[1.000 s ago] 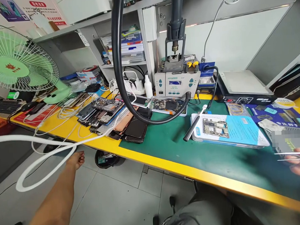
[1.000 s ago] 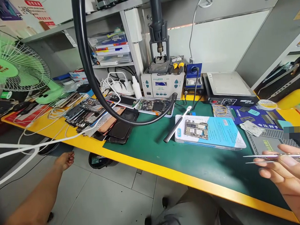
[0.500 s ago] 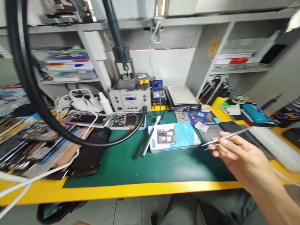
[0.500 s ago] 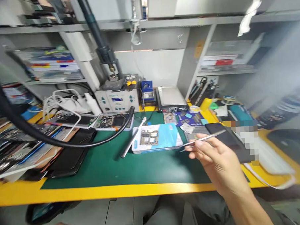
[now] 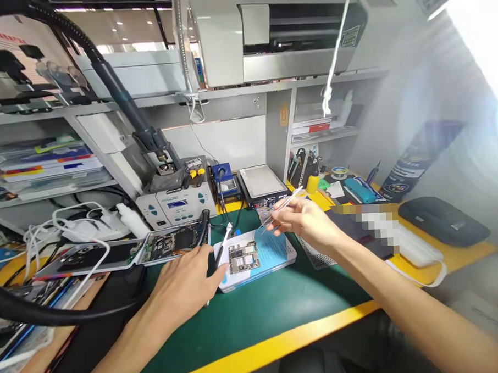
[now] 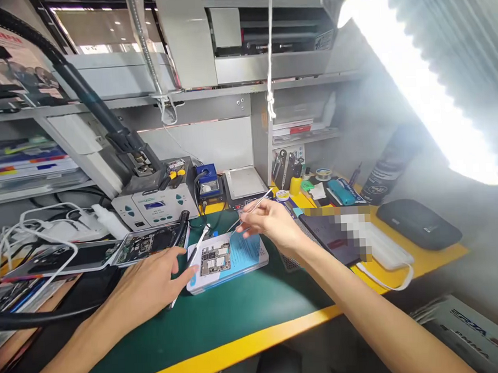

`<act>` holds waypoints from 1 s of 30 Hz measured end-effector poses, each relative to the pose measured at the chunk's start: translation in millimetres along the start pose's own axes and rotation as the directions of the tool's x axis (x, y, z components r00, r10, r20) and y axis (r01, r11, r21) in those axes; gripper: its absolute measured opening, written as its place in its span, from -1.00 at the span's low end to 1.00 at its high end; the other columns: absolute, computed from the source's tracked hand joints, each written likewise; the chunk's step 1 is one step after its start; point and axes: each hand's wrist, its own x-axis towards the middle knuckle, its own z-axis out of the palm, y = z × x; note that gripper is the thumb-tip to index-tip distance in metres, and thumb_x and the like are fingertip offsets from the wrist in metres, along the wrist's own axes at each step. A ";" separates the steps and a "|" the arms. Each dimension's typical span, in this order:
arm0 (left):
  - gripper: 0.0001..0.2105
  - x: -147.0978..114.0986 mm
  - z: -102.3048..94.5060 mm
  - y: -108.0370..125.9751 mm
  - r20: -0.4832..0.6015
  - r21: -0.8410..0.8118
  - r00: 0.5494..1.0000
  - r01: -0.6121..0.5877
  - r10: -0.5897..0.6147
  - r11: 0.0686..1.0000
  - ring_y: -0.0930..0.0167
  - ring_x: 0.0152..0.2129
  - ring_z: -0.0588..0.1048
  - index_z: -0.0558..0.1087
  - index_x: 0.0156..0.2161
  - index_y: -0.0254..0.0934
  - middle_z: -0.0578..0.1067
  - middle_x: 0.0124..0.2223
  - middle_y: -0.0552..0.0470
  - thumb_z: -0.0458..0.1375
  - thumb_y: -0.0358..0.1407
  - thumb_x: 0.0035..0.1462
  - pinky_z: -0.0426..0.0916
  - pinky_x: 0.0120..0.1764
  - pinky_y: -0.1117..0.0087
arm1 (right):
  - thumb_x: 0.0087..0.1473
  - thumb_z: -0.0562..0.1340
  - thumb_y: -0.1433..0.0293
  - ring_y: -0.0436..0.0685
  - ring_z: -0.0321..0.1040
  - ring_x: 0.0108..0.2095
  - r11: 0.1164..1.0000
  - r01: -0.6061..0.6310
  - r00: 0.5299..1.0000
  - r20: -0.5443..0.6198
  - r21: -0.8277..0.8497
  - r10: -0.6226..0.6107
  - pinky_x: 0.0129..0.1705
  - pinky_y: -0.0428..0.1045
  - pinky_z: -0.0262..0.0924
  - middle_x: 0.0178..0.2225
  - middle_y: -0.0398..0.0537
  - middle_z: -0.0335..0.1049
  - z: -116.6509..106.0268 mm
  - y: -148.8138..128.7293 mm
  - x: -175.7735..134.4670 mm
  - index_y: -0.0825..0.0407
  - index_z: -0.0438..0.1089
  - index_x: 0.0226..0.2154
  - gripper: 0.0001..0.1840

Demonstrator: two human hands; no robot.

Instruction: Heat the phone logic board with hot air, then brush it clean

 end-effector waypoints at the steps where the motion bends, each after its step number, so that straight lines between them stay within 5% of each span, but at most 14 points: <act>1: -0.68 5.0 2.8 2.7 0.025 0.008 1.000 0.000 -0.001 1.000 0.32 -0.34 0.54 0.64 0.05 -0.24 0.65 -0.21 -0.02 0.21 -0.04 0.52 0.33 -0.23 0.29 | 0.53 0.52 0.28 0.13 0.71 -0.17 1.000 -0.018 1.000 0.024 -0.020 0.019 -0.11 0.09 0.69 -0.06 -0.07 0.72 -1.6 0.4 7.9 0.06 0.64 0.05 -0.78; 4: -0.76 9.8 13.0 2.6 0.070 -0.016 0.998 0.012 -0.011 1.000 0.31 -0.34 0.54 0.62 -0.01 -0.21 0.61 -0.29 0.04 0.15 -0.15 0.54 0.28 -0.22 0.30 | 0.54 0.51 0.27 0.13 0.71 -0.17 0.997 -0.050 0.996 0.076 -0.054 0.054 -0.11 0.09 0.70 -0.04 -0.06 0.72 -3.4 5.0 26.1 0.06 0.65 0.07 -0.78; 7: -0.70 10.9 18.5 -3.8 0.035 -0.084 0.998 0.050 -0.048 0.995 0.20 -0.32 0.60 0.56 -0.12 -0.13 0.61 -0.34 -0.04 -0.01 -0.13 0.44 0.21 -0.26 0.23 | 0.36 0.65 0.27 0.14 0.73 -0.25 0.999 -0.041 0.995 0.091 -0.035 0.045 -0.14 0.07 0.69 -0.23 -0.12 0.72 -1.6 12.6 32.6 0.07 0.64 -0.10 -0.71; 12: -0.49 7.6 25.9 -10.9 -0.024 -0.281 0.992 0.110 -0.122 0.953 0.24 -0.32 0.67 0.45 0.00 -0.09 0.72 -0.16 -0.06 -0.20 0.14 0.36 0.49 -0.22 0.23 | -0.08 0.86 0.08 0.19 0.78 -0.30 1.000 -0.007 1.000 0.021 0.008 0.007 -0.23 0.06 0.69 -0.34 -0.10 0.73 -1.0 21.2 25.0 0.01 0.67 -0.24 -0.42; 17: -0.54 -2.6 31.0 -13.4 -0.016 -0.430 0.998 0.055 -0.069 0.901 0.33 -0.39 0.72 0.48 -0.07 -0.07 0.75 -0.21 0.00 -0.12 0.16 0.42 0.54 -0.36 0.32 | -0.04 0.85 0.08 0.14 0.75 -0.33 0.999 0.010 0.998 -0.067 -0.037 -0.012 -0.27 0.00 0.69 -0.34 -0.12 0.74 -1.8 23.7 20.1 -0.04 0.72 -0.26 -0.50; 22: -0.72 -13.3 32.4 -18.7 -0.250 -0.323 0.967 -0.137 0.055 0.936 0.32 -0.64 0.63 0.57 -0.18 -0.05 0.66 -0.48 0.18 0.02 -0.14 0.47 0.32 -0.56 0.26 | 0.04 0.83 0.09 0.08 0.71 -0.37 0.994 0.034 0.993 -0.106 -0.108 -0.046 -0.27 -0.04 0.70 -0.31 -0.11 0.75 0.4 23.4 16.3 -0.05 0.77 -0.28 -0.58; 25: -0.76 -17.2 34.1 -17.9 -0.346 -0.325 0.932 -0.228 0.109 0.918 0.41 -0.64 0.63 0.64 -0.19 -0.03 0.67 -0.47 0.27 0.11 -0.21 0.47 0.34 -0.58 0.35 | 0.07 0.82 0.08 0.11 0.75 -0.37 0.986 0.043 0.992 -0.107 -0.161 -0.061 -0.26 -0.04 0.71 -0.31 -0.09 0.78 2.4 22.9 13.3 -0.06 0.78 -0.26 -0.60; 30: -0.77 -20.1 39.3 -9.6 -0.266 -0.458 0.961 -0.195 0.075 0.867 0.55 -0.63 0.60 0.67 -0.27 0.01 0.62 -0.48 0.30 0.20 -0.17 0.44 0.38 -0.53 0.60 | 0.18 0.76 0.03 0.13 0.80 -0.38 0.956 0.076 0.991 -0.084 -0.282 -0.104 -0.26 -0.05 0.70 -0.30 -0.04 0.83 5.9 26.3 7.9 -0.07 0.77 -0.24 -0.61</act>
